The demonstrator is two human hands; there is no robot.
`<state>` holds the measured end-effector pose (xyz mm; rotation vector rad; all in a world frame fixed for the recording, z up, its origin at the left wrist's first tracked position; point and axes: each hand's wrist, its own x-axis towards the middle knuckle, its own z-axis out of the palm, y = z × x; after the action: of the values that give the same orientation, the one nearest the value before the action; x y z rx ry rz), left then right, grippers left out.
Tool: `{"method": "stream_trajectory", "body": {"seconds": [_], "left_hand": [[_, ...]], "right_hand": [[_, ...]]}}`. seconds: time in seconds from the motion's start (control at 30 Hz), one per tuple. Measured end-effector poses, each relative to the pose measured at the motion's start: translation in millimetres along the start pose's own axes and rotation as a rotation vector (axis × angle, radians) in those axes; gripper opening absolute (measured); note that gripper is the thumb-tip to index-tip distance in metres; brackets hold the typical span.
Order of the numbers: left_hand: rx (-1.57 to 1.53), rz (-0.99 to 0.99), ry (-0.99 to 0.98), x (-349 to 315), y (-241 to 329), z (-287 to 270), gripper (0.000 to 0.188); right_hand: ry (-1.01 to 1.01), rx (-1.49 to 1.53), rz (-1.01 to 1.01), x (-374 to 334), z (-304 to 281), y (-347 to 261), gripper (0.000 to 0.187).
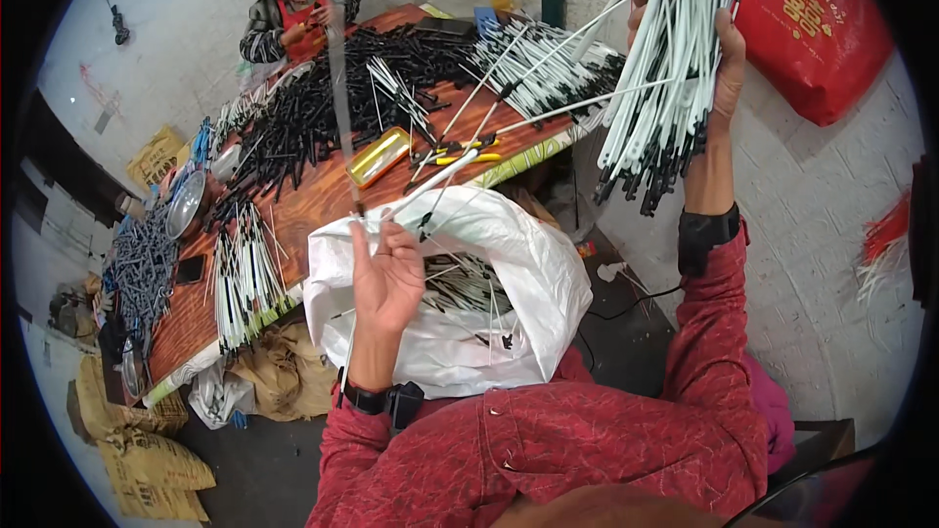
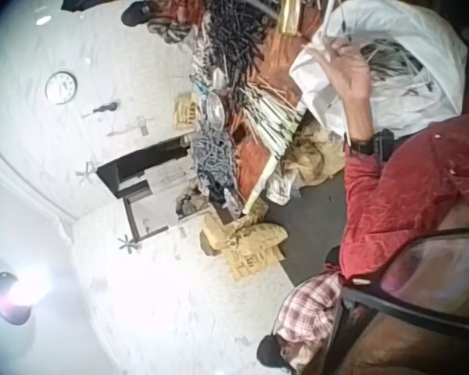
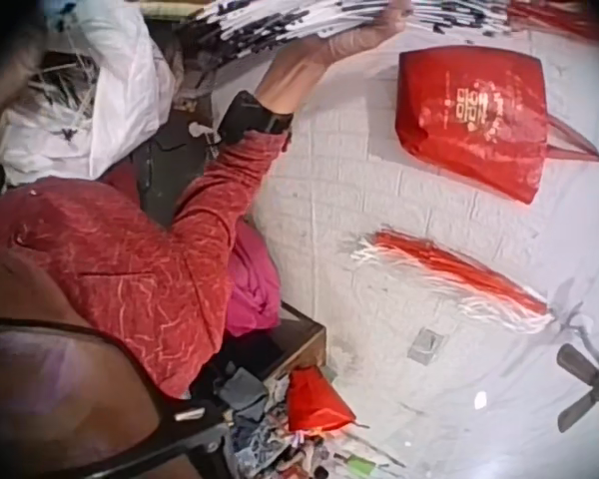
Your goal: The person reaches into a white bag to pull out a bundle of white and black rods and places them onto a table. They then pick up individual rods and join them together by hand before setting the assembled pieces back onto the table.
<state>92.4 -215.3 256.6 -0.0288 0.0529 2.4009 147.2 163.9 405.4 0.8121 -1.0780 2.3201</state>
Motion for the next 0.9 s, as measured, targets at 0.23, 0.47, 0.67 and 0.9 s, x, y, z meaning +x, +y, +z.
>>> {"method": "stream_trajectory", "body": {"seconds": [0.23,0.47,0.67,0.9], "left_hand": [[0.045,0.19,-0.089,16,49,2,0.057],[0.166,0.292,-0.038,49,99,-18,0.054],[0.77,0.362,0.104,50,99,-10,0.042],[1.665,0.382,0.008,59,47,40,0.057]], "right_hand": [[-0.107,0.109,-0.089,39,15,-7,0.063],[-0.098,0.092,-0.099,60,-4,5,0.063],[-0.008,0.023,-0.05,68,-8,45,0.063],[-0.032,0.169,0.015,84,-6,74,0.061]]}}
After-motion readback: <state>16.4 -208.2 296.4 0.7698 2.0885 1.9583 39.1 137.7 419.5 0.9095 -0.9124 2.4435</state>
